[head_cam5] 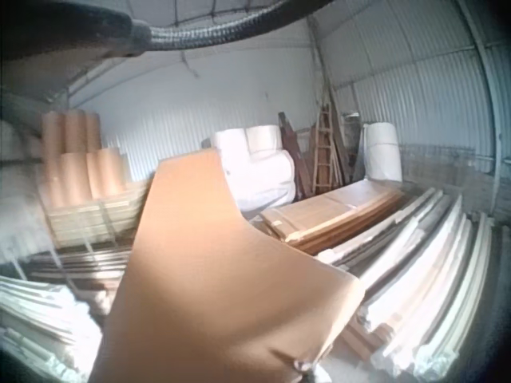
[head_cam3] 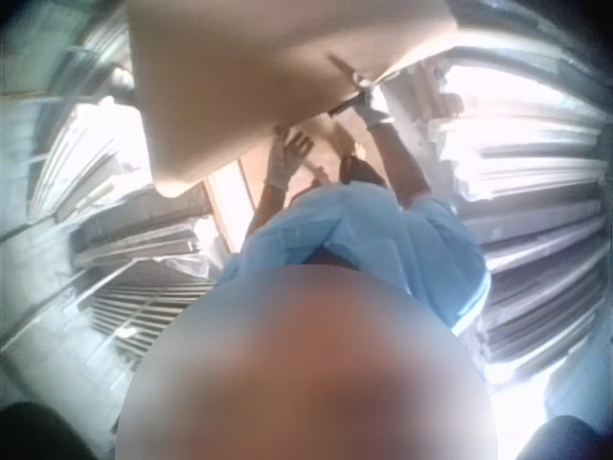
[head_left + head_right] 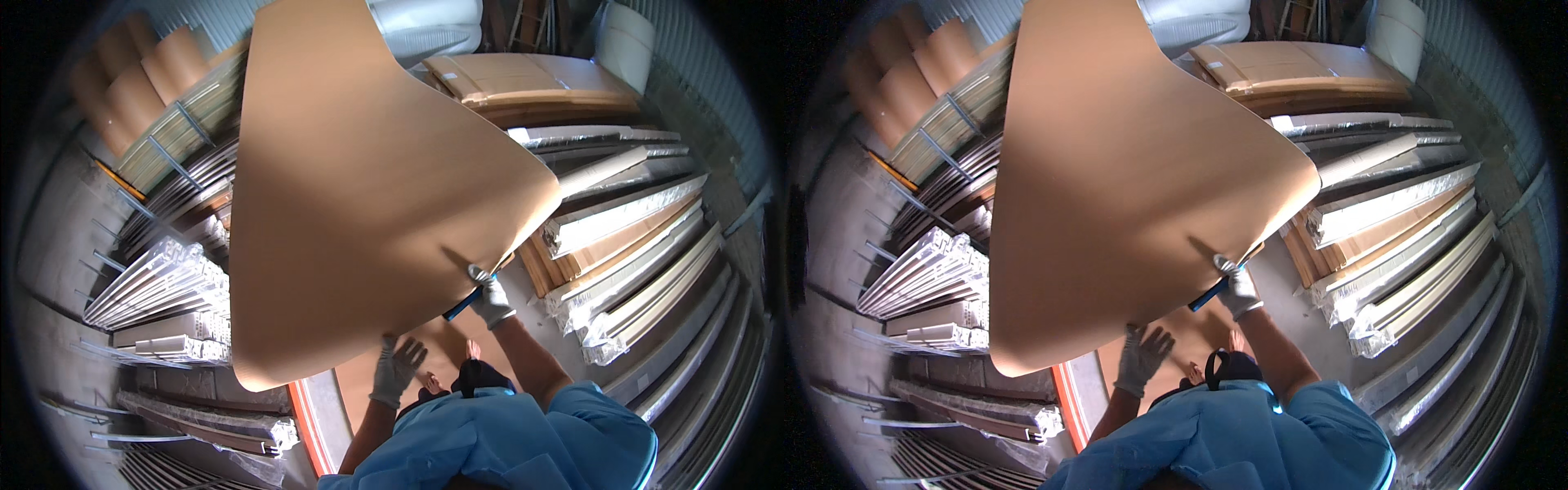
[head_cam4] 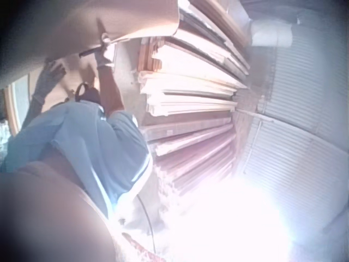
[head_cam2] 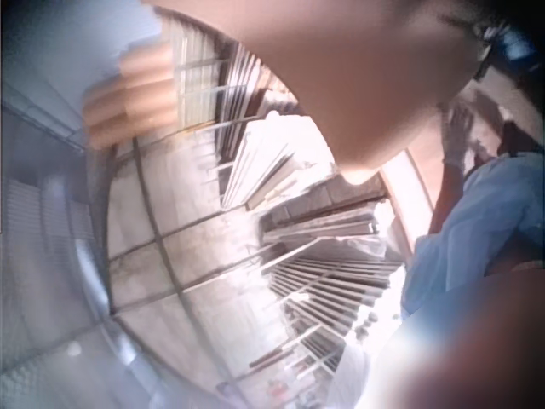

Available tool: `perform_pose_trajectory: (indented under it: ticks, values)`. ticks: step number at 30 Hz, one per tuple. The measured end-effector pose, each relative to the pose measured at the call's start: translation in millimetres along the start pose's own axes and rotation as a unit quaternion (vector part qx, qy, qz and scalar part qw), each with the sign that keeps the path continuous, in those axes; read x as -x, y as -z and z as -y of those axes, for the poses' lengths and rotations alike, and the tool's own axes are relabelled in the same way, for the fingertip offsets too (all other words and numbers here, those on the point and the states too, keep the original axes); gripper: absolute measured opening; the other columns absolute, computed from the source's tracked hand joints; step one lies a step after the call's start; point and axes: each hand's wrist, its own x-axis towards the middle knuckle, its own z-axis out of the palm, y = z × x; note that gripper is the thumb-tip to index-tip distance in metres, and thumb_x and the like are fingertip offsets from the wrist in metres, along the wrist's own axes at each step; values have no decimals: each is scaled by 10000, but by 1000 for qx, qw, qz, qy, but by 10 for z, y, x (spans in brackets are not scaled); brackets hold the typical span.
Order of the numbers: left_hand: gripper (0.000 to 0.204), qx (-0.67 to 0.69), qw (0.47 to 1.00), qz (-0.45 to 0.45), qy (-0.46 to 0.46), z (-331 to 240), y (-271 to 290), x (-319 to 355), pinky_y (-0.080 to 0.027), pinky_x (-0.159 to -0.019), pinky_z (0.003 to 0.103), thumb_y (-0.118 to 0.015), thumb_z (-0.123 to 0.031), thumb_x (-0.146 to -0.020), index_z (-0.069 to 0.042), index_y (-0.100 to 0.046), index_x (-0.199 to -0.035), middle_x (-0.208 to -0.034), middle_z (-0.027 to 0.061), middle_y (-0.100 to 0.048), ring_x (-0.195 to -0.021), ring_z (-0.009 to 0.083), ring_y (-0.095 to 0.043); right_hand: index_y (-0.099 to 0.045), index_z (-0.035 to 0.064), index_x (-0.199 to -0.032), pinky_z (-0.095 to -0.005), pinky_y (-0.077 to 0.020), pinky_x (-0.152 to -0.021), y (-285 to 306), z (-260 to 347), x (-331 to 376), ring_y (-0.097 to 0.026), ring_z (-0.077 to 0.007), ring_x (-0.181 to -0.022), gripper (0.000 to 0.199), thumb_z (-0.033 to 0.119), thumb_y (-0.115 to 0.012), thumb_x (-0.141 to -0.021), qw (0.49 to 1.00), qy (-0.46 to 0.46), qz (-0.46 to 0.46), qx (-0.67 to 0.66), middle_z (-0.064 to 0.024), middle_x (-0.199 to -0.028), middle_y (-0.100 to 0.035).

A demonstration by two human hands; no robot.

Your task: The person uses a utility knife to cut a large sheet of brown cardboard on the floor. They repeatedly score the cardboard, fold it to snap the cut, and lift the separated pieces.

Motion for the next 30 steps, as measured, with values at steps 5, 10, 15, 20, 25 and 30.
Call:
perform_pose_trajectory:
  ticks: [5, 10, 15, 20, 25, 30]
  values:
    - [775, -19, 995, 7, -94, -467, -230, 265, -393, -1048, 514, -612, -602, -849, -124, -378, -1412, -1356, 122, -442, -1238, 329, -445, -604, 14, -1086, -363, -499, -912, -235, -209, 441, -615, -215, -962, 274, 55, -692, -830, 1000, 20, 4, -12, -72, -1000, -641]
    - [879, 36, 988, 38, -145, -248, -513, 706, -415, -1026, 504, -613, -680, -798, -101, -365, -1411, -1359, 138, -439, -1233, 317, -458, -600, -15, -1130, -349, -506, -903, -381, -101, 817, -622, -207, -1000, 303, 33, -662, -838, 992, 72, 104, 18, -88, -1035, -656]
    - [659, -54, 956, 35, -287, -140, -933, 866, -537, -823, 459, -637, -531, -860, -108, -460, -1334, -1250, 107, -529, -1109, 276, -552, -607, -51, -1155, -315, -483, -898, -440, 44, 1019, -608, -185, -1036, 317, 102, -613, -878, 990, 44, 133, 13, -97, -1084, -647]
    - [393, -147, 864, -88, -473, -73, -1304, 1201, -574, -534, 340, -700, -190, -868, -40, -576, -1210, -1093, 118, -625, -879, 221, -663, -602, -27, -1128, -261, -501, -820, -606, 254, 1260, -610, -145, -939, 261, 103, -619, -902, 983, 69, 169, -32, -58, -1036, -642]
    - [375, -167, 859, -105, -473, 160, -1422, 1607, -537, -462, 313, -688, -183, -872, -3, -584, -1183, -1000, 115, -652, -719, 192, -665, -642, 24, -1002, -280, -478, -598, -719, 434, 1706, -573, -126, -703, 196, 79, -714, -829, 998, 31, 50, -2, -27, -825, -615]
    - [362, -151, 880, -86, -441, 702, -1010, 1904, -452, -386, 281, -674, -234, -894, -7, -596, -1164, -887, 113, -669, -535, 185, -612, -627, 36, -933, -322, -495, -565, -372, 443, 2333, -579, -150, -672, 210, 81, -765, -782, 998, 56, 36, -7, -28, -800, -614]
